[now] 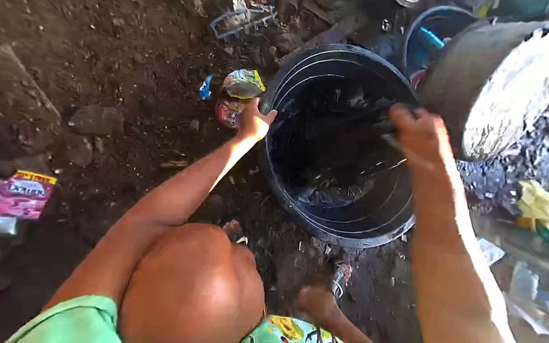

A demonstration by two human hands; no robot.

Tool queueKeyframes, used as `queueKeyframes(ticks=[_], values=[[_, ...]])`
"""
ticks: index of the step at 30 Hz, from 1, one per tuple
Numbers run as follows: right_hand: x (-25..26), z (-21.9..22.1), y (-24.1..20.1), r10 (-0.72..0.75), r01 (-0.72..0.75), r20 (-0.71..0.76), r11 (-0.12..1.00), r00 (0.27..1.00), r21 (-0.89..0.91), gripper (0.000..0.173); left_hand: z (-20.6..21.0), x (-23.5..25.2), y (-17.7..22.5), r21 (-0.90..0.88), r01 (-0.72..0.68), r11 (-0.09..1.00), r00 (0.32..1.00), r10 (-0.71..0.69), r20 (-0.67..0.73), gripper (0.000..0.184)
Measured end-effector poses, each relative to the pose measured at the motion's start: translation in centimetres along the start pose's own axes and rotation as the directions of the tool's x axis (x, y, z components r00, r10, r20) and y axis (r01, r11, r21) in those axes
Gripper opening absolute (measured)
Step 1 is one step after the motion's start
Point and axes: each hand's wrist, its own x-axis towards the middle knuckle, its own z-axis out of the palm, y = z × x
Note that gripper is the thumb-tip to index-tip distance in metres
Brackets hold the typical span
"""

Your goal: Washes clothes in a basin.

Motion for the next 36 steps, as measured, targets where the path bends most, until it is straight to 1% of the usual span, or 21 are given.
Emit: queueKeyframes(ticks=[3, 5, 7, 8, 10, 12, 13, 15, 16, 17, 19, 21, 23, 25, 27, 29, 31, 32, 33, 34, 36], values=[[0.7, -5.6, -1.4, -0.074, 0.080, -0.130, 0.996, 0.989, 0.043, 0.047, 0.4, 0.1, 0.1, 0.016, -0.025, 1.000, 0.999, 0.026, -0.043, 0.059], [0.9, -6.4, -0.5, -0.180, 0.201, -0.155, 0.970, 0.971, 0.133, 0.041, 0.5, -0.1, 0.1, -0.001, -0.023, 1.000, 0.999, 0.023, -0.045, 0.057], [0.8, -5.6, 0.5, -0.273, 0.278, -0.056, 0.952, 0.960, 0.128, 0.043, 0.3, -0.4, 0.3, 0.050, -0.025, 0.998, 0.999, 0.026, -0.024, 0.056], [0.7, -5.2, 0.9, -0.279, 0.278, 0.025, 0.959, 0.960, 0.057, 0.049, -0.1, -0.4, 0.7, 0.131, -0.032, 0.991, 0.999, 0.031, 0.010, 0.059], [1.1, -4.4, 2.0, -0.207, 0.223, 0.160, 0.971, 0.965, -0.087, 0.059, -1.5, -0.3, 2.0, 0.385, -0.092, 0.918, 0.989, 0.041, 0.139, 0.071], [3.6, -2.7, 6.1, -0.083, 0.098, 0.131, 0.989, 0.988, -0.112, 0.073, -2.8, 0.4, 2.8, 0.607, -0.177, 0.775, 0.972, 0.039, 0.233, 0.088], [5.1, -1.2, 8.7, 0.006, 0.001, 0.076, 0.995, 0.997, -0.099, 0.083, -3.3, 0.8, 3.1, 0.658, -0.203, 0.725, 0.968, 0.047, 0.247, 0.090], [5.9, 3.9, 13.2, 0.235, -0.235, 0.005, 0.970, 0.972, -0.058, 0.105, -3.2, 1.7, 3.8, 0.673, -0.194, 0.714, 0.969, 0.032, 0.246, 0.094], [5.4, 7.4, 14.3, 0.309, -0.307, 0.012, 0.948, 0.951, -0.078, 0.109, -2.7, 2.4, 4.2, 0.665, -0.185, 0.723, 0.971, 0.031, 0.236, 0.096], [4.6, 11.3, 14.3, 0.335, -0.329, 0.037, 0.937, 0.941, -0.119, 0.100, -2.0, 3.0, 4.6, 0.650, -0.175, 0.739, 0.976, 0.043, 0.214, 0.096], [2.6, 19.0, 12.2, 0.277, -0.259, 0.087, 0.949, 0.957, -0.181, 0.072, 0.0, 4.4, 5.1, 0.581, -0.138, 0.802, 0.989, 0.078, 0.127, 0.093], [-0.2, 24.2, 10.6, 0.084, -0.018, 0.229, 0.961, 0.970, -0.277, 0.057, 1.6, 5.0, 4.7, 0.481, -0.100, 0.871, 0.993, 0.115, -0.001, 0.087], [-1.4, 23.4, 10.2, -0.030, 0.246, 0.535, 0.908, 0.845, -0.338, 0.063, 2.0, 4.8, 3.9, 0.400, -0.108, 0.910, 0.985, 0.152, -0.080, 0.079], [-0.3, 20.7, 14.1, -0.160, 0.423, 0.658, 0.867, 0.736, -0.263, 0.069, 1.5, 4.0, 3.2, 0.419, -0.109, 0.902, 0.986, 0.153, -0.073, 0.075], [2.8, 17.9, 18.9, -0.109, 0.446, 0.708, 0.840, 0.697, -0.310, 0.075, 1.3, 3.8, 2.9, 0.464, -0.103, 0.880, 0.987, 0.147, -0.059, 0.075], [5.1, 17.5, 20.8, -0.010, 0.359, 0.668, 0.849, 0.744, -0.388, 0.074, 1.6, 3.8, 3.0, 0.445, -0.092, 0.891, 0.987, 0.141, -0.078, 0.072], [4.9, 20.0, 19.2, 0.064, 0.156, 0.482, 0.902, 0.874, -0.402, 0.058, 1.9, 4.0, 3.2, 0.423, -0.080, 0.902, 0.987, 0.131, -0.091, 0.069], [3.5, 21.4, 17.6, 0.109, 0.088, 0.415, 0.899, 0.904, -0.428, 0.053, 2.0, 3.8, 3.1, 0.427, -0.075, 0.901, 0.988, 0.125, -0.091, 0.067], [2.3, 22.2, 15.9, 0.135, 0.073, 0.404, 0.885, 0.905, -0.459, 0.051, 2.1, 3.7, 3.1, 0.427, -0.075, 0.901, 0.988, 0.125, -0.091, 0.065], [1.4, 22.1, 13.9, 0.156, 0.102, 0.461, 0.868, 0.874, -0.487, 0.053, 2.0, 4.0, 3.2, 0.426, -0.080, 0.901, 0.986, 0.133, -0.097, 0.063], [0.0, 18.9, 11.5, 0.169, 0.258, 0.677, 0.837, 0.717, -0.482, 0.071, 2.0, 4.1, 3.1, 0.428, -0.076, 0.900, 0.988, 0.128, -0.092, 0.060]])
